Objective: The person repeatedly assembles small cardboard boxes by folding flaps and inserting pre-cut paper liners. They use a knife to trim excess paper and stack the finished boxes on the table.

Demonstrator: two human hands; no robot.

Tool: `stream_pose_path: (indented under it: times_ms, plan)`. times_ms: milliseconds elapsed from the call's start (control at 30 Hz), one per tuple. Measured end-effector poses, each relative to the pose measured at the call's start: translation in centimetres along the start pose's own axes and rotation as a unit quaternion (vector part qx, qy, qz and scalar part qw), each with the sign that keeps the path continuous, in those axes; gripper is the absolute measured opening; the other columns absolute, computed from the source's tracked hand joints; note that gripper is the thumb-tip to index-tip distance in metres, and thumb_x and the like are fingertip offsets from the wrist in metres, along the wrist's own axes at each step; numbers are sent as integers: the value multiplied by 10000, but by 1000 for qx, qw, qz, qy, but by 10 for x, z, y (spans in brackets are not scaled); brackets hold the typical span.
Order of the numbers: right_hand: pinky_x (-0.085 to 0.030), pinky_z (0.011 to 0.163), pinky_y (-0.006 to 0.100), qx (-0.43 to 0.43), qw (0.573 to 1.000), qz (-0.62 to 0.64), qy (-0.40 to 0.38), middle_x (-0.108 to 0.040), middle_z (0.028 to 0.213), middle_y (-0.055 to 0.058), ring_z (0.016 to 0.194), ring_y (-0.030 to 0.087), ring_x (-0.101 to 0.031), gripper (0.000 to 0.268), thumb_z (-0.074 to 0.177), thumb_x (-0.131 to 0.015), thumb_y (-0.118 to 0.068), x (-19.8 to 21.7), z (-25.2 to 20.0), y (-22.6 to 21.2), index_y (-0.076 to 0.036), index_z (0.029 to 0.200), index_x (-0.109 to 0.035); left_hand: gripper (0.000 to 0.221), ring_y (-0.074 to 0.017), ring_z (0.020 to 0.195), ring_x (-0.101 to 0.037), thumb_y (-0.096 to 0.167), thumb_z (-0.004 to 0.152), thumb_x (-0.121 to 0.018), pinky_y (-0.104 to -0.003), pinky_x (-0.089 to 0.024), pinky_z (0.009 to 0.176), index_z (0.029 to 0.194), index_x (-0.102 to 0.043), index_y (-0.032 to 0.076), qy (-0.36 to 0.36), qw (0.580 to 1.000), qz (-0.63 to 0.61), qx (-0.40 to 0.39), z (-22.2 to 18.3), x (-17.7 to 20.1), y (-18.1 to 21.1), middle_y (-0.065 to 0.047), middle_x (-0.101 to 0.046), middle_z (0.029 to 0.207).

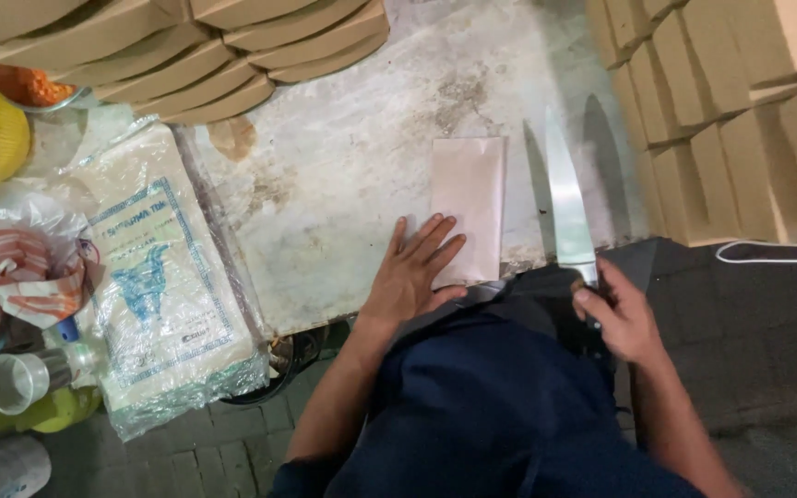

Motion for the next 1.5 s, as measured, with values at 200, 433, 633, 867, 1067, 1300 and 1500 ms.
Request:
stream_pose_path:
  times_ms: [200,433,633,867,1067,1300,1500]
  plan:
    - [-557,528,356,-25,997,76,19,-683,808,179,560,254,-719,395,846,-620,46,-6,-41,8,-10,1217,-496,689,-282,1420,-398,599,836,-690,-565,-235,1173,1330,-585,130,80,996,-7,32,26,-9,0,-95,-496,1461]
    - [-540,772,459,-9,975,-211,71,-718,992,166,899,365,-705,362,878,-674,-190,13,-62,-12,-89,1225,-666,563,-316,1300,-512,561,889,-651,-580,-302,1087,1208,-627,98,156,986,29,46,65,-12,-7,-130,-581,1290]
    - [-516,842,292,43,935,-349,41,-687,1075,74,949,189,-676,315,890,-637,-159,16,-70,-39,-123,1202,-655,392,-288,1225,-525,477,949,-628,-505,-354,1028,1087,-643,110,145,986,71,25,81,14,3,-89,-604,1213]
    - [-553,810,280,94,905,-414,1,-688,1099,26,937,151,-691,310,899,-634,-163,5,-72,-63,-150,1208,-642,333,-304,1183,-526,459,957,-638,-497,-368,1013,1054,-624,141,168,984,63,17,84,18,2,-69,-578,1163]
    - [-545,836,290,61,904,-422,11,-678,1120,50,973,173,-690,317,901,-639,-150,-1,-67,-61,-148,1218,-649,353,-308,1183,-526,464,942,-659,-505,-347,1016,1052,-634,130,164,986,41,14,84,23,2,-76,-583,1169]
    - [-579,805,420,-43,917,-394,51,-697,1043,53,1015,309,-685,414,862,-683,-177,-19,-54,-65,-250,1267,-639,452,-255,1207,-513,494,891,-682,-609,-158,1100,1146,-670,122,150,985,-85,26,86,-22,-15,-52,-598,1145]
    - [-495,907,566,-264,959,-95,49,-672,1083,314,1030,449,-654,780,751,-817,-145,-33,-46,-10,-26,1398,-398,779,-349,1542,-28,549,1009,-509,-601,48,1211,1558,-264,53,-95,976,-95,169,144,-44,-18,-233,-98,1634]
Point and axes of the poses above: each hand's wrist, its own z-axis towards the middle knuckle, its own x-axis out of the back of the hand, y = z × x, the point moved 9 cm from there along z, towards the middle knuckle
